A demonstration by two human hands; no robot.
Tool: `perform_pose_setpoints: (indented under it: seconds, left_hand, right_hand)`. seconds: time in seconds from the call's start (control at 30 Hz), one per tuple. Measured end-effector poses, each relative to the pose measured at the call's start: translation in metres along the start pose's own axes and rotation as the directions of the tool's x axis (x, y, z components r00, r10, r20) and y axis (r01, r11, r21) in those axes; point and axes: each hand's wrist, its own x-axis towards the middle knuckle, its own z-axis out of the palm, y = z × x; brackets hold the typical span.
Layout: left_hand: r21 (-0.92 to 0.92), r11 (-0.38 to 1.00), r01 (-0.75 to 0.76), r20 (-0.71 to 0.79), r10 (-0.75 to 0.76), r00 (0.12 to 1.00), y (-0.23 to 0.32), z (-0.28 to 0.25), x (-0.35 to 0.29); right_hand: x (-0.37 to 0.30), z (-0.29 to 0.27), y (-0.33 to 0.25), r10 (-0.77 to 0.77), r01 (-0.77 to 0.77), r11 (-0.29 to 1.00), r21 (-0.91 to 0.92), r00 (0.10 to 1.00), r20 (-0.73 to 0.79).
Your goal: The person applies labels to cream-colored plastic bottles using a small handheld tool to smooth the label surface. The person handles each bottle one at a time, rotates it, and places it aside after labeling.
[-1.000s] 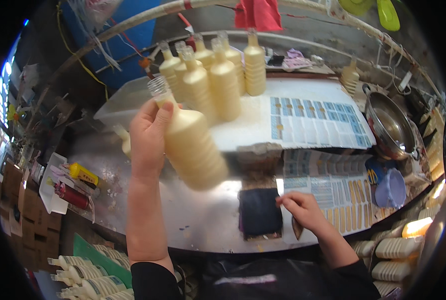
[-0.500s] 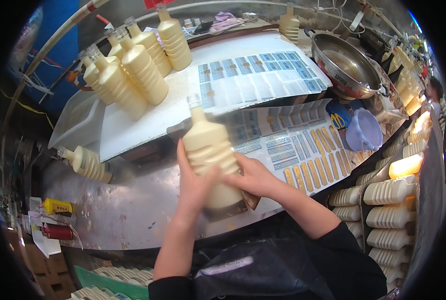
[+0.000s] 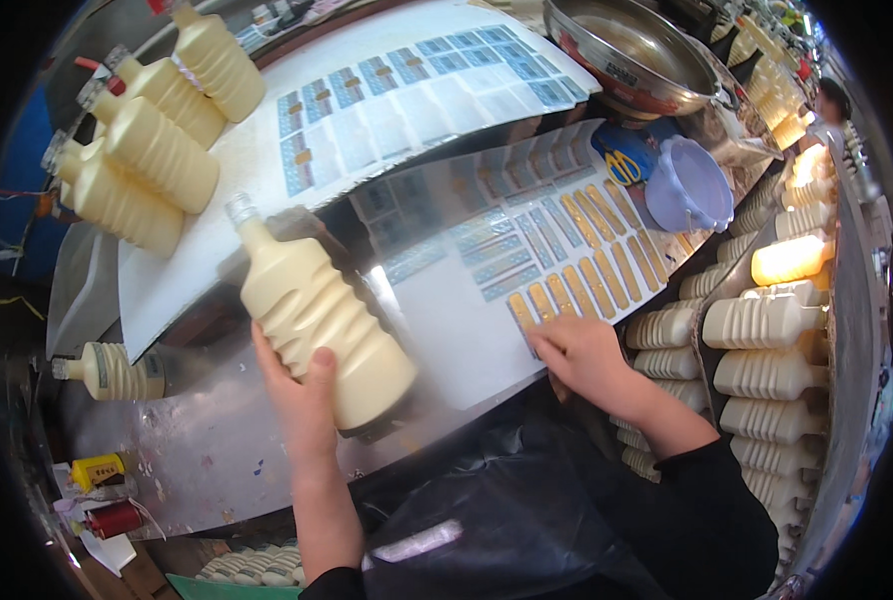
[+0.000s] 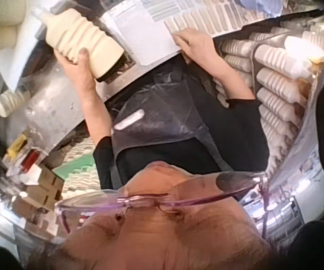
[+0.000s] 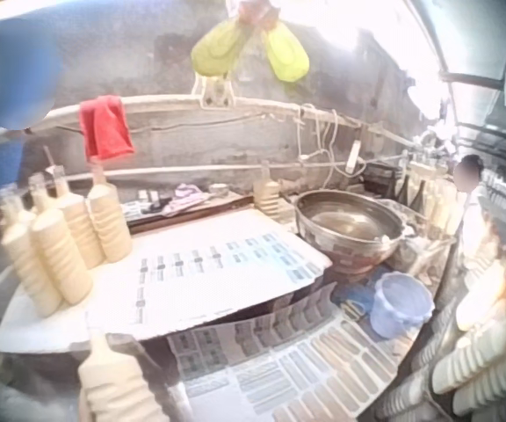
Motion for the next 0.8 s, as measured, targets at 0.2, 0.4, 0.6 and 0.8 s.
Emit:
perform_pose_setpoints:
  seconds: [0.2,0.4,0.6,0.8]
  left_hand:
    - [-0.013,0.998,-0.055,0.001,0.055,0.999,-0.003,0.003,-0.005]
    - [-0.047,0.998,-0.045,-0.027,0.044,0.999,0.000,0.006,-0.011]
    - [0.021,0.998,-0.051,-0.029,0.052,0.998,-0.008,-0.001,-0.020]
    - [0.050,0.996,-0.075,-0.058,0.077,0.995,-0.002,0.002,-0.027]
  right_hand:
    - [-0.047,0.006,-0.007,-0.134,0.128,0.979,-0.160,0.991,-0.030]
    - [-0.051,-0.001,0.001,-0.151,0.162,0.959,-0.233,0.987,0.063]
    - [-0.051,0.002,-0.003,-0.175,0.196,0.925,-0.325,0.980,0.094]
    - [-0.052,0.007,0.001,-0.284,0.272,0.883,-0.383,0.958,0.025]
